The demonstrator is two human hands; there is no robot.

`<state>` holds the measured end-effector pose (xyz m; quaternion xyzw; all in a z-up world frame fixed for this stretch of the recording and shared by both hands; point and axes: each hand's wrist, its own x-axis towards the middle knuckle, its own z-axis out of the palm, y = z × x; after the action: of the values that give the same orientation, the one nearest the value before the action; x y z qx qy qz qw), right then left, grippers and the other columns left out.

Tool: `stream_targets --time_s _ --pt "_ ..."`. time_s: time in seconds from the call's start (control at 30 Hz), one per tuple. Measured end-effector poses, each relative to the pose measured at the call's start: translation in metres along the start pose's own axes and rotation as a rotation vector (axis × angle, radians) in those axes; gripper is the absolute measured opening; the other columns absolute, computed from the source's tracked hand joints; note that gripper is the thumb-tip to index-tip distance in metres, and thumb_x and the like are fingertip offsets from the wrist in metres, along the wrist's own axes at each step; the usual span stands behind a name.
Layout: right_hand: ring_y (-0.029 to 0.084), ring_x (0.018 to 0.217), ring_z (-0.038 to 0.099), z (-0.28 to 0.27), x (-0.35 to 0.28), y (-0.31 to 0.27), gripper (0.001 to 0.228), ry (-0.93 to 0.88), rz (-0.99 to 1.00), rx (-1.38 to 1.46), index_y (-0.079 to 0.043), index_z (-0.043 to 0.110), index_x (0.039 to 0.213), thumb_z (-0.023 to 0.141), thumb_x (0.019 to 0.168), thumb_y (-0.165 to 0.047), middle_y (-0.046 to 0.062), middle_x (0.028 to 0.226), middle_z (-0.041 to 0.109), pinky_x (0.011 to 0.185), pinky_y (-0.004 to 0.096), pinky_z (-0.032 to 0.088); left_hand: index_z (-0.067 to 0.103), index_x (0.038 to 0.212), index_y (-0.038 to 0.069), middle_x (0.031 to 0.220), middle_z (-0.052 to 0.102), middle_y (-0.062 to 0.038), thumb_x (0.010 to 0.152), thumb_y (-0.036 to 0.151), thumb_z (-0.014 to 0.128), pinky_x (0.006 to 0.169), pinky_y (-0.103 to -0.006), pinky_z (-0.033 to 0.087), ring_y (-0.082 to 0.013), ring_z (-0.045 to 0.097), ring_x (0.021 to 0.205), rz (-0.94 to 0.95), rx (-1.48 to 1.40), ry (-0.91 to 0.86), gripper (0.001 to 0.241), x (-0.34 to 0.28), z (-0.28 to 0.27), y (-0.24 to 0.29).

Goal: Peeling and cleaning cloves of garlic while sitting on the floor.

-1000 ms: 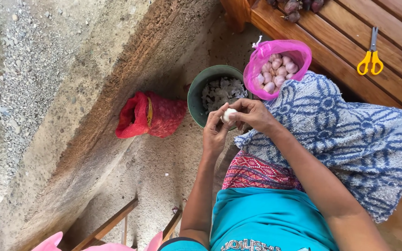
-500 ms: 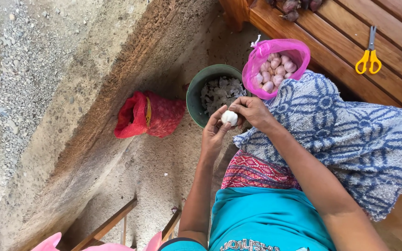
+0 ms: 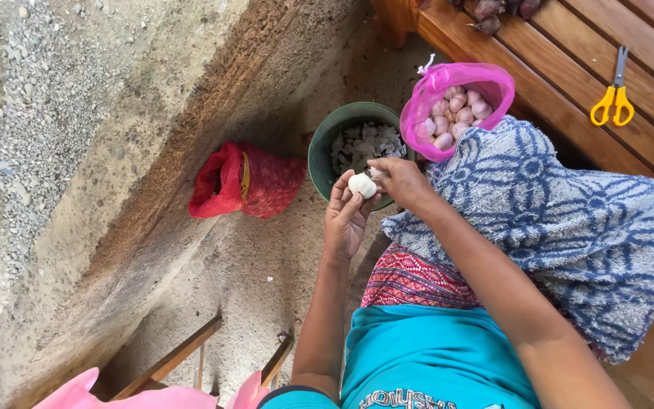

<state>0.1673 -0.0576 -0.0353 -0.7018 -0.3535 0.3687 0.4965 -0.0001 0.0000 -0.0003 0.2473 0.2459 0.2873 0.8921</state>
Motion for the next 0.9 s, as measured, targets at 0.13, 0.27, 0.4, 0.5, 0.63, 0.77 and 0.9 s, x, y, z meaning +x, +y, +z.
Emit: stream_targets --time_s 0.13,0.27,0.4,0.5,0.63,0.77,0.9 --pt "0.012 0.088 0.067 -0.003 0.001 -0.005 0.025 0.024 -0.134 -0.118 0.001 0.076 0.115 0.072 0.093 -0.010 0.015 0.103 0.074 0.074 0.031 0.055 0.044 0.152 0.005 0.139 0.059 -0.015 0.103 -0.001 0.056 0.110 -0.0417 0.055 -0.0281 0.064 0.124 -0.003 0.002 0.038 0.050 0.002 -0.002 -0.002" --pt "0.011 0.080 0.064 -0.006 0.001 -0.011 0.025 -0.115 0.173 0.140 -0.001 0.079 0.115 0.069 0.103 -0.021 0.012 0.096 0.073 0.070 0.029 0.053 0.044 0.150 0.007 0.140 0.058 -0.014 0.099 -0.004 0.062 0.106 -0.0393 0.054 -0.0242 0.063 0.124 0.074 0.094 0.140 0.055 0.004 -0.007 -0.006" --pt "0.008 0.084 0.068 -0.017 -0.004 -0.037 0.029 -0.263 0.194 0.476 -0.003 0.074 0.122 0.068 0.099 -0.022 0.004 0.100 0.075 0.072 0.024 0.059 0.042 0.148 0.008 0.137 0.062 -0.014 0.091 -0.010 0.069 0.106 -0.0352 0.053 -0.0204 0.063 0.120 0.180 0.207 0.167 0.065 0.007 -0.002 -0.006" --pt "0.009 0.088 0.070 -0.026 -0.007 -0.048 0.033 -0.296 0.208 0.556 -0.002 0.072 0.122 0.072 0.094 -0.019 0.003 0.105 0.076 0.073 0.025 0.061 0.049 0.143 0.005 0.131 0.066 -0.014 0.089 -0.008 0.073 0.105 -0.0348 0.054 -0.0205 0.065 0.118 0.183 0.254 0.201 0.061 0.007 -0.004 -0.010" --pt "0.011 0.091 0.071 -0.028 -0.010 -0.042 0.035 -0.286 0.232 0.566 -0.001 0.072 0.123 0.076 0.092 -0.017 0.006 0.105 0.076 0.075 0.026 0.060 0.059 0.139 -0.001 0.132 0.066 -0.011 0.093 -0.007 0.075 0.107 -0.0338 0.053 -0.0192 0.064 0.120 0.197 0.261 0.147 0.049 0.008 -0.011 -0.017" --pt "0.012 0.098 0.070 -0.025 -0.010 -0.033 0.038 -0.303 0.190 0.579 0.000 0.068 0.127 0.075 0.094 -0.016 0.006 0.110 0.075 0.083 0.026 0.059 0.062 0.136 0.001 0.132 0.067 -0.010 0.092 -0.004 0.075 0.107 -0.0328 0.054 -0.0183 0.064 0.119 0.227 0.229 0.149 0.046 0.007 -0.002 -0.017" --pt "0.012 0.103 0.070 -0.023 -0.009 -0.034 0.041 -0.351 0.134 0.675 -0.001 0.064 0.133 0.072 0.095 -0.014 0.007 0.116 0.072 0.088 0.027 0.061 0.059 0.140 -0.001 0.133 0.066 -0.010 0.094 -0.003 0.074 0.107 -0.0322 0.053 -0.0183 0.064 0.121 0.262 0.342 0.173 0.048 0.007 -0.007 -0.018"
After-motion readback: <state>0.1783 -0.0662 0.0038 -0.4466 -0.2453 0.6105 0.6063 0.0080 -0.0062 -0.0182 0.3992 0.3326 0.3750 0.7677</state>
